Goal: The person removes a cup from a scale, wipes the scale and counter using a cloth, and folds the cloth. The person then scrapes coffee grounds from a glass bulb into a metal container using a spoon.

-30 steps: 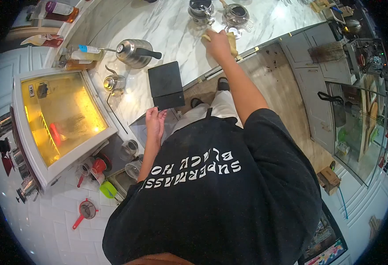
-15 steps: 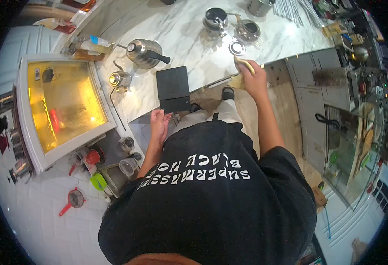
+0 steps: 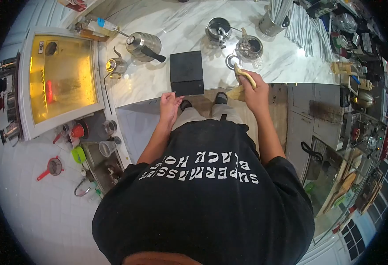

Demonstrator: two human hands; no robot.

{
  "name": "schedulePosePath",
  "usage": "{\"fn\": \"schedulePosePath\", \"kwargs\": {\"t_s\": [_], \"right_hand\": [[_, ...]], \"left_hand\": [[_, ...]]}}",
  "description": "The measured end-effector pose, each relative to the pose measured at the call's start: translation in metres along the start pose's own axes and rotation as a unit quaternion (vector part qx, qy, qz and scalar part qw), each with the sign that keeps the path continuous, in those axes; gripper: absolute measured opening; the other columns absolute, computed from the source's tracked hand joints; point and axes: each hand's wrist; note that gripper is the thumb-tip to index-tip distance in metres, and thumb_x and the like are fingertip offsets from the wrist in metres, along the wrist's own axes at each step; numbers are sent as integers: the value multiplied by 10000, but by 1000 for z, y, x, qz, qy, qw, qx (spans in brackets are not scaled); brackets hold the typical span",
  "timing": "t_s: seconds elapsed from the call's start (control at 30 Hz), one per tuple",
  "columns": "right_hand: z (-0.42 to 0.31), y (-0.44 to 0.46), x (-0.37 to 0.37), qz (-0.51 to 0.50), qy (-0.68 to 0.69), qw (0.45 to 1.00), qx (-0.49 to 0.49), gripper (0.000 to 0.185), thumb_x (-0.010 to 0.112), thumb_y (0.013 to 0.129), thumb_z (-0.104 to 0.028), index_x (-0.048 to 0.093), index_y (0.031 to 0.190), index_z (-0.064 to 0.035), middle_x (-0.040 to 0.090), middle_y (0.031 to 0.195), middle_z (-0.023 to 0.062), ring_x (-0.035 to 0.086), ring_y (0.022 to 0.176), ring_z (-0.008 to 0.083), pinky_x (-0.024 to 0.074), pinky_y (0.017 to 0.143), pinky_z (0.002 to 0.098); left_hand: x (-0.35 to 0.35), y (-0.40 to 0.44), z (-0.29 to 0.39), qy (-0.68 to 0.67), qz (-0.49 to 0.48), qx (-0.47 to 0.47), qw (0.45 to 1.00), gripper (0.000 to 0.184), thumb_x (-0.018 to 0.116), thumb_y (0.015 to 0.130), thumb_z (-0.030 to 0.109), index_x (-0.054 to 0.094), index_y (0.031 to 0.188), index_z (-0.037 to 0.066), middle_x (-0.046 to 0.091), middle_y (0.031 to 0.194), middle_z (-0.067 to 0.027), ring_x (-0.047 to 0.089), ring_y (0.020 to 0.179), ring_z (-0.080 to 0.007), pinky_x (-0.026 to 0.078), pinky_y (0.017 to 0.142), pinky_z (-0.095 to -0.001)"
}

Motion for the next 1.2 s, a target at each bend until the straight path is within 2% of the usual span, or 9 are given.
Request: {"fn": "schedulePosePath", "kwargs": {"t_s": [0.17, 0.33, 0.43, 0.53, 0.67, 0.87, 1.0, 1.07, 1.2], "right_hand": [[5, 2, -3, -17, 15, 999, -35, 179, 688, 961, -59, 744, 1128, -22, 723, 1121, 110, 684, 989, 156, 534, 871, 292], [7, 11, -4, -58, 26, 997, -40, 209, 705, 930, -37, 742, 1135, -24, 722, 1097, 118, 683, 1008, 200, 525, 901, 309], [-4, 17, 0, -98, 17, 990, -101, 218, 707, 927, -42, 744, 1142, -33, 730, 1110, 115, 678, 1024, 220, 519, 918, 326], [-6, 22, 5, -140, 12, 984, -113, 209, 665, 973, -43, 722, 1173, -18, 712, 1169, 98, 658, 1056, 161, 510, 930, 290], [-5, 26, 13, -161, 34, 981, -105, 205, 667, 971, -44, 722, 1168, -21, 713, 1183, 103, 656, 1073, 172, 508, 939, 296], [-4, 31, 20, -162, 44, 980, -109, 231, 694, 945, -67, 743, 1169, -44, 740, 1143, 130, 678, 1044, 225, 517, 933, 330], [-18, 38, 20, -229, 109, 964, -76, 229, 675, 959, -56, 734, 1176, -13, 733, 1192, 111, 672, 1079, 185, 514, 955, 321], [-25, 38, 22, -256, 87, 959, -88, 233, 680, 957, -59, 732, 1178, -7, 728, 1210, 114, 671, 1107, 196, 509, 975, 323], [-40, 37, 37, -280, 75, 948, -132, 242, 687, 950, -57, 731, 1183, -10, 727, 1218, 117, 669, 1122, 205, 503, 992, 326]], "left_hand": [[36, 10, -13, -10, 17, 8, 1000, 137, 581, 1056, 136, 476, 1117, 71, 596, 1028, -93, 682, 963, -254, 524, 846, -357], [56, 4, -15, 40, 122, 13, 992, 174, 648, 1025, 153, 556, 1099, 25, 642, 926, -57, 673, 816, -169, 523, 688, -277], [56, 4, -19, 82, 160, 23, 983, 173, 689, 999, 166, 621, 1071, 24, 651, 845, -24, 630, 725, -107, 497, 610, -247], [56, 3, -21, 130, 189, 26, 973, 155, 704, 982, 162, 664, 1053, 30, 645, 813, -4, 589, 681, -78, 472, 573, -232], [52, 5, -21, 154, 191, 26, 969, 169, 718, 969, 168, 676, 1062, 34, 647, 824, -3, 560, 649, -79, 459, 571, -231], [47, -3, 5, 279, 192, 132, 932, 241, 739, 955, 198, 668, 1103, 21, 650, 839, -8, 556, 697, -74, 443, 604, -239], [83, -24, 64, 332, 127, 215, 910, 322, 738, 949, 193, 647, 1213, 33, 674, 926, -27, 568, 808, -83, 455, 699, -243], [108, -39, 99, 358, -15, 256, 898, 366, 751, 924, 173, 663, 1265, 72, 679, 990, -21, 578, 866, -93, 458, 729, -255], [118, -29, 137, 414, -121, 293, 853, 410, 767, 886, 140, 685, 1288, 125, 675, 1044, -13, 587, 899, -113, 463, 775, -277]]}}
Point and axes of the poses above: each hand's wrist, its own y-axis towards the middle knuckle, its own x-axis out of the palm, z = x × y
